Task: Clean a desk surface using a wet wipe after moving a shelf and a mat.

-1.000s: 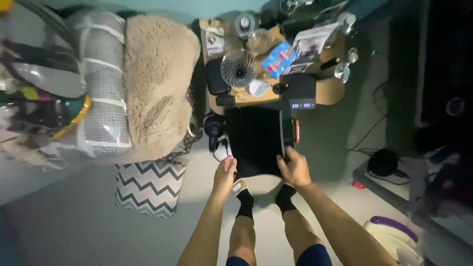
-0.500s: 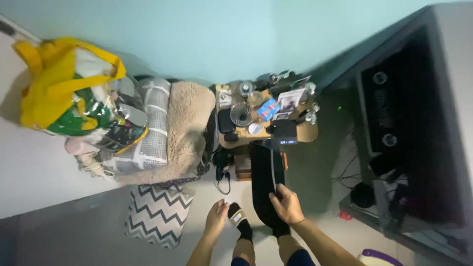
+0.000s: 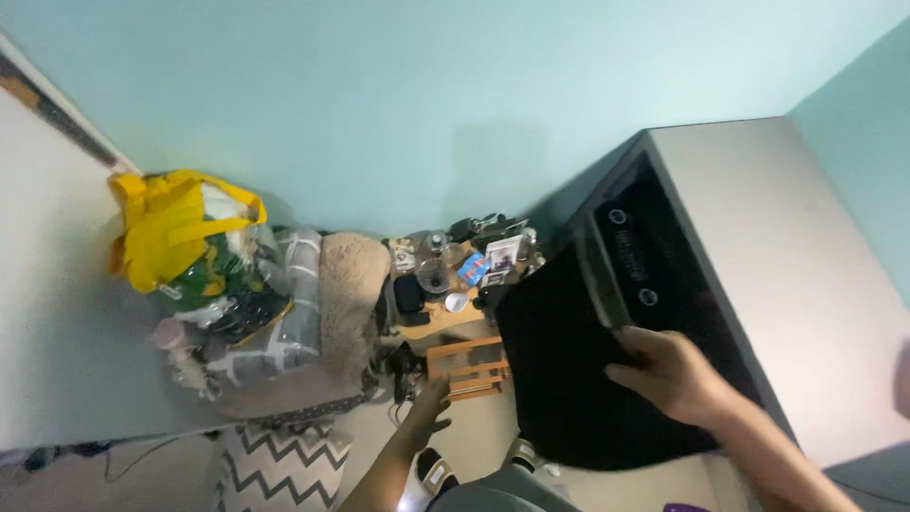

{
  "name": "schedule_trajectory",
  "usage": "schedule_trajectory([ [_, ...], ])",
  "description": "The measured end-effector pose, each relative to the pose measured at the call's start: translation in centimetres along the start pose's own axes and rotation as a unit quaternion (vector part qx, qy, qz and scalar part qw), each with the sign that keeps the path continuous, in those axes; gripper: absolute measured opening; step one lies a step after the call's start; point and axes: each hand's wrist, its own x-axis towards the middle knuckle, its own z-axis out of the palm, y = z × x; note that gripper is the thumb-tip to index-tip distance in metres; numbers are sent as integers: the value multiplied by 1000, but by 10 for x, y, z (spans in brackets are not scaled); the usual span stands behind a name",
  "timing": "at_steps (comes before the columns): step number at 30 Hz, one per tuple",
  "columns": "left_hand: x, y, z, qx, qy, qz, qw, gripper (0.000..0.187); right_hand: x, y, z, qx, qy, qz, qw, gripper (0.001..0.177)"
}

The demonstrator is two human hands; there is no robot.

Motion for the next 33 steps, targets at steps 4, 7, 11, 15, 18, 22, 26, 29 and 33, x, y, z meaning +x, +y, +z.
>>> schedule_trajectory([
  [4,73,-8,43,-90,-61,7,994,107,-32,171,-87,-139,112,-302,936,30],
  [7,74,5,97,-157,-186,-8,970,112,-63,140,-116,91,168,-135,972,42],
  [11,77,7,120,-223,-299,-24,928,95,-57,122,-123,-95,286,128,945,26],
  [15,-38,116,125,-87,-144,184,969,53,-34,198,-134,-43,348,97,932,40],
  [18,-17,148,147,37,-28,262,964,50,-36,166,-92,-2,260,27,965,33],
  [22,10,145,182,93,61,236,965,46,-29,183,-104,-1,95,-211,973,29],
  [26,-16,179,257,56,75,255,962,64,-7,219,-150,-85,341,-20,936,20],
  [29,-11,171,293,67,107,249,960,83,-7,266,-171,-61,301,-119,944,18],
  [33,39,170,281,105,135,348,922,87,5,330,-246,45,382,-84,919,16],
])
